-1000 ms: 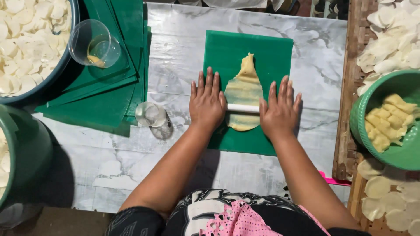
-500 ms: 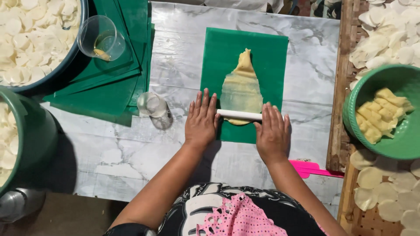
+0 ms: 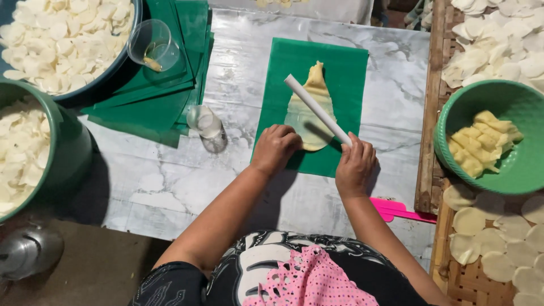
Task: Rolling out small portions of yellow dough into thin sheets on a green mat using a rolling pin.
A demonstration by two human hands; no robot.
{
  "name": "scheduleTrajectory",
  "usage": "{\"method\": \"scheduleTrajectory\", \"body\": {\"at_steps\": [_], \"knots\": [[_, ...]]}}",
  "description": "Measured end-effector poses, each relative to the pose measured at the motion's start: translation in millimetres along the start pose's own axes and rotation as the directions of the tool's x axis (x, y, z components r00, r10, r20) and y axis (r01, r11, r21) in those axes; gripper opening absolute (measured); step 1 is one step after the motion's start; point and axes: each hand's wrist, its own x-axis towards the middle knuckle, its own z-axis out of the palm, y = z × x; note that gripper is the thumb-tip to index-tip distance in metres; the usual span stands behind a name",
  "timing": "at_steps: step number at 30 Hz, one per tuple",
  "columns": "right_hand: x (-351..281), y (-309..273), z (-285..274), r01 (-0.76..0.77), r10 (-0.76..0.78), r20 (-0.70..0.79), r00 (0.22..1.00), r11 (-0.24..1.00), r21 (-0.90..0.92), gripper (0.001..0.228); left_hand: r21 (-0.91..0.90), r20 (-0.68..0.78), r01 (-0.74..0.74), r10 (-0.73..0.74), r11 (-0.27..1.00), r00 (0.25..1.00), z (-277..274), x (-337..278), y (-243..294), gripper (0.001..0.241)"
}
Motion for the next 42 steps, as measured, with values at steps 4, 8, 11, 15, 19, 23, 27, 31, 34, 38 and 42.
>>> {"method": "scheduleTrajectory", "body": {"at_steps": [4,8,11,15,19,23,27,31,34,38,42], "knots": [[4,-6,-11,-0.014,0.014,0.009,1.0,0.998,0.057,0.03,-0.1,0.034,0.147,-0.145,0.984,0.989,-19,13,16,0.01],[13,-4,-15,-0.014,0.008,0.061,0.998,0.994,0.108,0.029,-0.109,0.052,0.322,-0.318,0.94,0.947,-18,21,17,0.012],[22,-4,-31,0.026,-0.044,0.136,0.99,0.991,0.13,0.031,-0.297,0.161,0.412,-0.38,0.861,0.911,-17,16,4,0.007],[26,0,-42,0.154,-0.182,0.186,0.966,0.976,0.153,0.034,-0.445,-0.096,0.417,-0.505,0.792,0.858,-47,3,-18,0.029],[15,5,-24,0.236,-0.261,0.194,0.946,0.961,0.141,0.032,-0.305,-0.353,0.363,-0.459,0.88,0.815,-73,9,-4,0.055],[17,3,-16,0.29,-0.304,0.194,0.933,0.952,0.101,0.035,-0.015,-0.151,0.233,-0.232,0.972,0.961,-64,21,-1,0.048],[20,-3,-16,0.282,-0.296,0.288,0.911,0.955,0.091,0.042,0.183,0.081,0.249,-0.267,0.951,0.96,-27,14,-20,0.05],[32,-26,-29,0.239,-0.242,0.325,0.914,0.97,0.049,0.045,0.216,0.098,0.259,-0.285,0.941,0.953,-29,16,-15,0.054],[44,-23,-11,0.218,-0.196,0.349,0.916,0.976,-0.024,0.049,0.215,0.172,0.321,-0.359,0.922,0.917,-30,31,-17,0.057],[70,-10,34,0.177,-0.156,0.264,0.952,0.982,-0.06,0.049,0.215,0.242,0.37,-0.416,0.904,0.877,-30,73,-28,0.061],[92,-9,45,0.179,-0.156,0.304,0.94,0.983,-0.05,0.049,0.211,0.267,0.401,-0.447,0.891,0.854,-9,78,-49,0.064]]}}
